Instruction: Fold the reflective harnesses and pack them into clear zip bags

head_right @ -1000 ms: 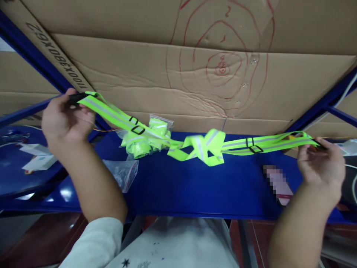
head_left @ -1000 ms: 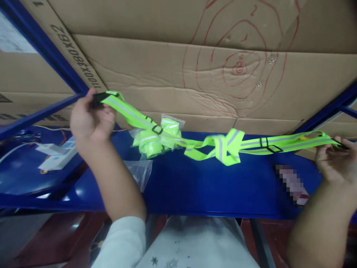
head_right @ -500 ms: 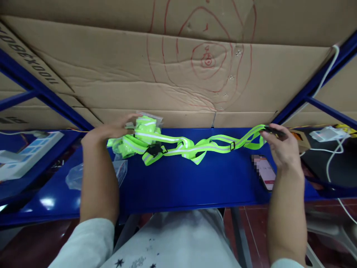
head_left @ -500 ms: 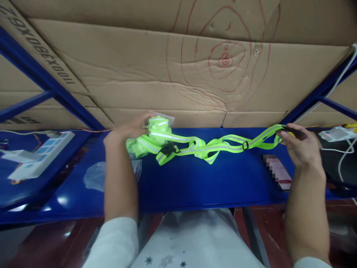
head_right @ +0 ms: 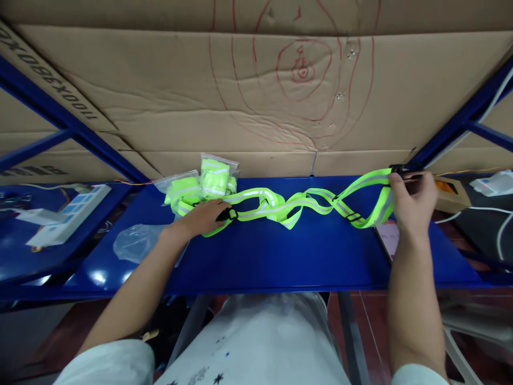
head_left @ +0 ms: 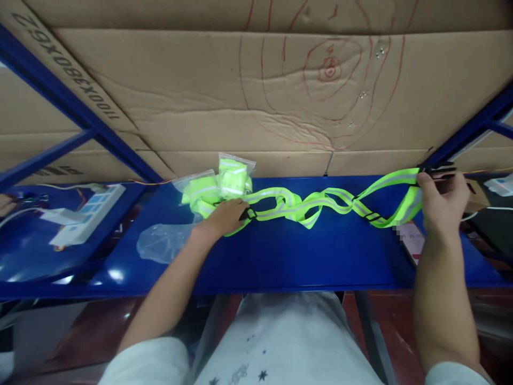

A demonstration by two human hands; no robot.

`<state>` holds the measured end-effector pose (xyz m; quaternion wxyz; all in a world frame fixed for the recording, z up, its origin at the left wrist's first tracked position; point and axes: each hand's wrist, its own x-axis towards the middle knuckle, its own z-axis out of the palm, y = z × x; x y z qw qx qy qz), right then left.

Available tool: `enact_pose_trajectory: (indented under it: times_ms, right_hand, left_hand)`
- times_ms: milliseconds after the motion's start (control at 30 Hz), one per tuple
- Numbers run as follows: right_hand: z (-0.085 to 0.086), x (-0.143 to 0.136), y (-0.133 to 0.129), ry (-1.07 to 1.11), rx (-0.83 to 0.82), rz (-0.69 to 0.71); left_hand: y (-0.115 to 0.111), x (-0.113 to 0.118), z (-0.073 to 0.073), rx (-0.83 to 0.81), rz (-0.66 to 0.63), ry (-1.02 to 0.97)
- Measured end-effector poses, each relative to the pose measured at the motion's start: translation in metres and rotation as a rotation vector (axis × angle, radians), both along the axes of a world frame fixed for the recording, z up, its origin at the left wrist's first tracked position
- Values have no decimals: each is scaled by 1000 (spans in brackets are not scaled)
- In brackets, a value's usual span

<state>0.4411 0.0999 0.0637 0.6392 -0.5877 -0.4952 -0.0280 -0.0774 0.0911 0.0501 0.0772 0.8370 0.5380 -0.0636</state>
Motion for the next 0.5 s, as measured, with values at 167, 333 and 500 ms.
enact_pose_trajectory:
  times_ms: [167,333,500]
  right_hand:
    - [3,-8,-1,241,22,266]
    - [11,2,-7,409,46,272]
    - [18,16,-17,342,25,232]
  left_hand:
    - [2,-8,-15,16,-30,26]
    - [-13,-18,-17,52,-74,50]
    - [-28,-37,-4,198,-37,-1]
